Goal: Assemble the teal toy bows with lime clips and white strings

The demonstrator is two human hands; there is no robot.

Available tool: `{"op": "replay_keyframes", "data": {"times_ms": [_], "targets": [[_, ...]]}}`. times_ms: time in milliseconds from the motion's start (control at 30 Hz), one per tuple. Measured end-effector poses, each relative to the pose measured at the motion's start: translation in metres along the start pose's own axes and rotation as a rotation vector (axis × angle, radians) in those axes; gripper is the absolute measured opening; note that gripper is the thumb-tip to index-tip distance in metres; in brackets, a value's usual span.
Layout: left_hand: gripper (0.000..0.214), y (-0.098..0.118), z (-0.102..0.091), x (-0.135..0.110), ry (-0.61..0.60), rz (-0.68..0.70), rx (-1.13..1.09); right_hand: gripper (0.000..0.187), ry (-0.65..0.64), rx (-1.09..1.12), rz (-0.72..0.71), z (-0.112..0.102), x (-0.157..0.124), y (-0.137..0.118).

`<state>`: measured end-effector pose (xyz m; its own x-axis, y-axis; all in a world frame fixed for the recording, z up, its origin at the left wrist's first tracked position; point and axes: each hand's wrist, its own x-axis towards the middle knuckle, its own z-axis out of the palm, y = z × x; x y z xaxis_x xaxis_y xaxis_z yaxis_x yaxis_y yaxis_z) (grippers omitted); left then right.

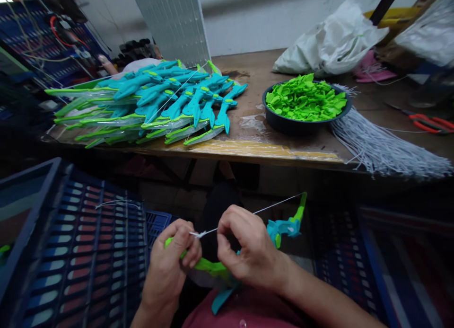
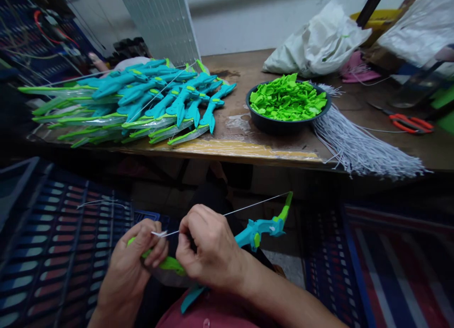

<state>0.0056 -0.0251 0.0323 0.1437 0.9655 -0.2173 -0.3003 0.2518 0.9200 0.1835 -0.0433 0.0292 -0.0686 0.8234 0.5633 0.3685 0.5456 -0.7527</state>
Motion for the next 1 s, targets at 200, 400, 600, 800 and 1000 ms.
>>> {"op": "replay_keyframes", "data": {"times_ms": [200, 400, 600, 800, 1000], "targets": [[0.047, 0.009, -0.003, 0.000, 0.036, 0.034, 0.014, 0.012, -0.018, 0.010, 0.065, -0.014, 0.002, -0.007], [0.054, 0.004, 0.004, -0.005, 0.046, -0.021, 0.057, 0.018, -0.042, 0.056, -0.025, 0.010, 0.000, -0.017], [0.052, 0.000, 0.004, -0.006, 0.029, -0.047, -0.004, 0.007, -0.030, 0.099, 0.026, 0.012, 0.000, -0.021], [0.050, -0.004, 0.001, -0.004, -0.010, -0.011, -0.004, 0.014, -0.080, 0.162, 0.060, 0.014, -0.002, -0.019], [0.049, -0.004, -0.002, -0.008, -0.073, -0.005, -0.015, 0.019, 0.071, -0.296, -0.178, 0.006, 0.006, -0.008]]}}
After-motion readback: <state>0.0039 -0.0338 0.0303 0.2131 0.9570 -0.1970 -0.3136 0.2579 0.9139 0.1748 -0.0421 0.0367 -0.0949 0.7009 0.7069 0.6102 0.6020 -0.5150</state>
